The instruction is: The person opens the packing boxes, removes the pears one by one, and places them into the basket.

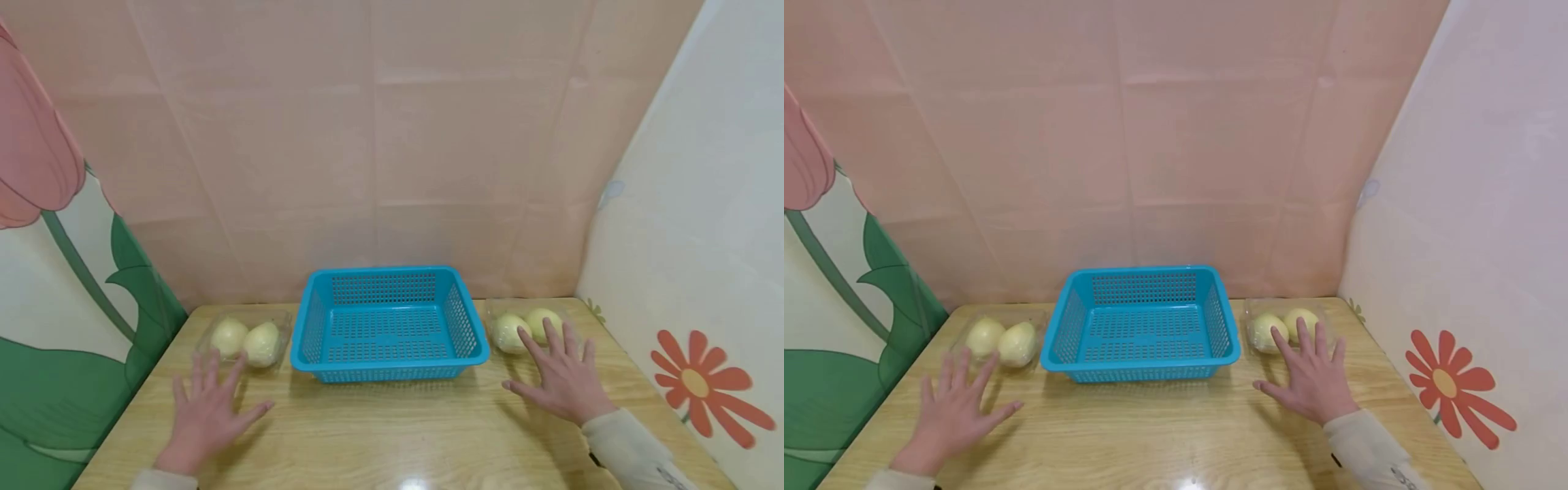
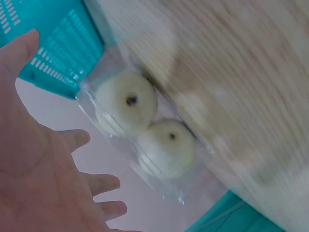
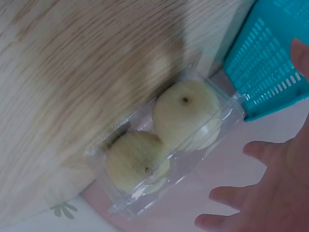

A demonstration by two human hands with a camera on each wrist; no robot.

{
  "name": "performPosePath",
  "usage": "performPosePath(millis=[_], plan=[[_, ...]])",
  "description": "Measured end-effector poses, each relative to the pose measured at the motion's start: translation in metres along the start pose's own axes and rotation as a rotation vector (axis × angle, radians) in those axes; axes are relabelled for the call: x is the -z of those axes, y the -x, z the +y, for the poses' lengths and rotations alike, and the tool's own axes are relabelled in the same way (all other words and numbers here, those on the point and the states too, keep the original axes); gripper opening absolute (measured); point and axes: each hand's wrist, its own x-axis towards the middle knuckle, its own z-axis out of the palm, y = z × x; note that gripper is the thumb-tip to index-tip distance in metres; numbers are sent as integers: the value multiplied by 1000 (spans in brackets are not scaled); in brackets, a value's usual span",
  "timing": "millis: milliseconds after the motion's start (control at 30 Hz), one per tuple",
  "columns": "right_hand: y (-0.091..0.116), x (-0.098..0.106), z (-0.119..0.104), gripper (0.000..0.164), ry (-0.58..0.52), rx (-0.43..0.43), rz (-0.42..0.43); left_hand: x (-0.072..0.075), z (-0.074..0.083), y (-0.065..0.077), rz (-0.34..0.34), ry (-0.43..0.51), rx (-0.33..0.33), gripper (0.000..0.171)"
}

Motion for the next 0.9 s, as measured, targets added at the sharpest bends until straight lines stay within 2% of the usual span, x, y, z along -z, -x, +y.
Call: performPosePath(millis=[167,333,500,633,767,900], plan=[[-4,-3,0,91,-12,-20,-16,-4,8,0,10,74,-22,85],[-10,-7,4,82,-45,-59,-41,-9,19,0,16,155,-50,56],[-17,-14,10,77,-115,-119,-58,-10,36,1,-82,264,15,39],[-23,-22,19,74,-172,-186,-25,-13,47,1,-137,365,67,32],[-28,-28,29,75,-206,-271,10,-17,55,2,-149,436,89,26],[-33,-31,40,76,-251,-369,42,-20,61,3,-129,505,116,20]])
